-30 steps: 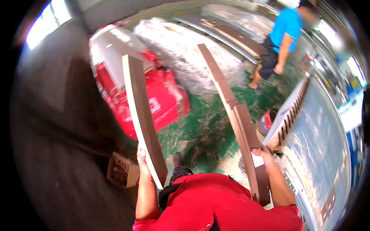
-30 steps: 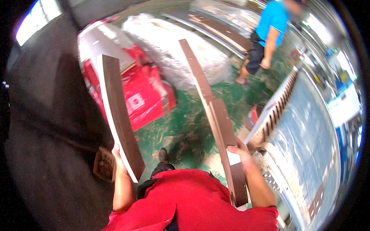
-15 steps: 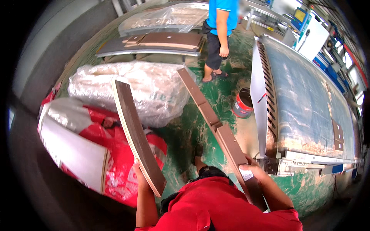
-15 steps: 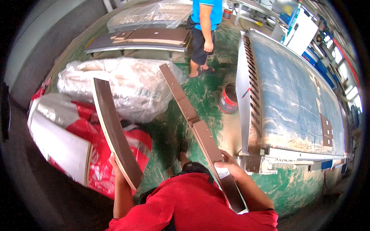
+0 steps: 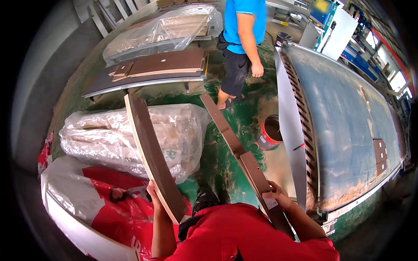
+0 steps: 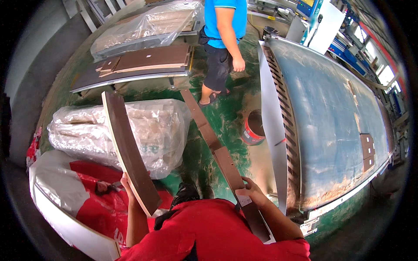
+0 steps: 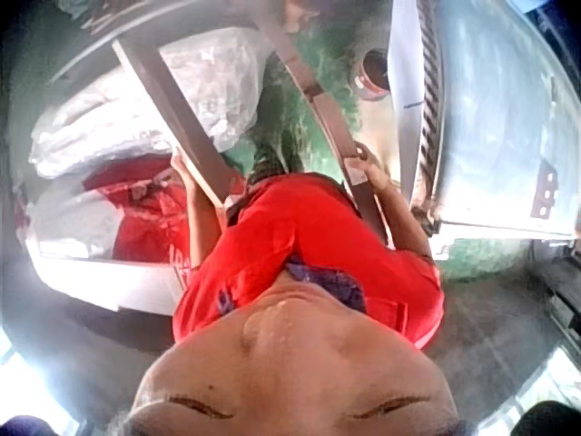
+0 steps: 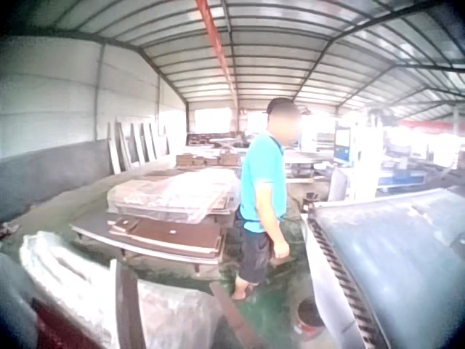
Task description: The person removes cut wood panels from a CNC machine table, inspects them, and stacks them on a nearby rack. They also wipe sawdust from the machine surface and handle several large and small panels by hand.
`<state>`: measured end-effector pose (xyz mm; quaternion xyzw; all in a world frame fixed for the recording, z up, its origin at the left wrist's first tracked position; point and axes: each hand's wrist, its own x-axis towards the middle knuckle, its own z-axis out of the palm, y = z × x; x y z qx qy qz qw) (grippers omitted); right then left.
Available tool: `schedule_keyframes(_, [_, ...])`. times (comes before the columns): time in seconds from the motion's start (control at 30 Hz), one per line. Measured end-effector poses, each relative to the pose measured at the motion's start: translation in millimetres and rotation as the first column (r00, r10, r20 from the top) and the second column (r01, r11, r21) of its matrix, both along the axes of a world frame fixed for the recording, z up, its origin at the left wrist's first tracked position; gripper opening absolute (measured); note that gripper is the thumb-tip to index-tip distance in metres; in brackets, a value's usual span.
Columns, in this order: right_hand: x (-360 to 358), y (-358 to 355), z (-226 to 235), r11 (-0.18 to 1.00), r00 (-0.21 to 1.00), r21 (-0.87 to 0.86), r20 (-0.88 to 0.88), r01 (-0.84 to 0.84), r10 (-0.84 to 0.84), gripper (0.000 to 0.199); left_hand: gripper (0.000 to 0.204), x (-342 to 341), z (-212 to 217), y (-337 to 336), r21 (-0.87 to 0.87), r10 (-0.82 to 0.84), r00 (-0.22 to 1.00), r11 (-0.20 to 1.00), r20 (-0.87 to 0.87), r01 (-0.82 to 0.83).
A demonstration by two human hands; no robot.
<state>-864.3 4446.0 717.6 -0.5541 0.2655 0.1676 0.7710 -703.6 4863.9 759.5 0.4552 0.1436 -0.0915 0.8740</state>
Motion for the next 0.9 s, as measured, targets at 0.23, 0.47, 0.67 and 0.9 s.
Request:
schedule_keyframes(0.23, [146.5,-6.3,30.9,0.997,0.995,-0.021,-0.053,0.08,-0.081,0.092,0.075,197.3,-14.7,-34.3,0.053,-0.097,0.991,0.993,-0.089,0.102])
schedule_keyframes(0.47, [278.4,-26.8,44.7,0.992,0.989,-0.036,-0.087,0.12,-0.123,0.096,0.075,346.2,15.8,-87.0,0.05,-0.181,0.97,0.98,-0.162,0.191])
schedule_keyframes(0.67, [392.6,-93.2,36.2,0.997,0.991,-0.071,-0.13,0.013,-0.022,0.095,0.072,440.9,31.0,-162.2,0.022,-0.21,0.928,0.973,-0.309,0.228])
schedule_keyframes(0.9, [505.6,-168.7,35.2,0.993,0.983,-0.1,-0.18,-0.067,0.048,0.098,0.074,545.7,46.4,-224.6,0.048,-0.18,0.956,0.979,-0.231,0.196])
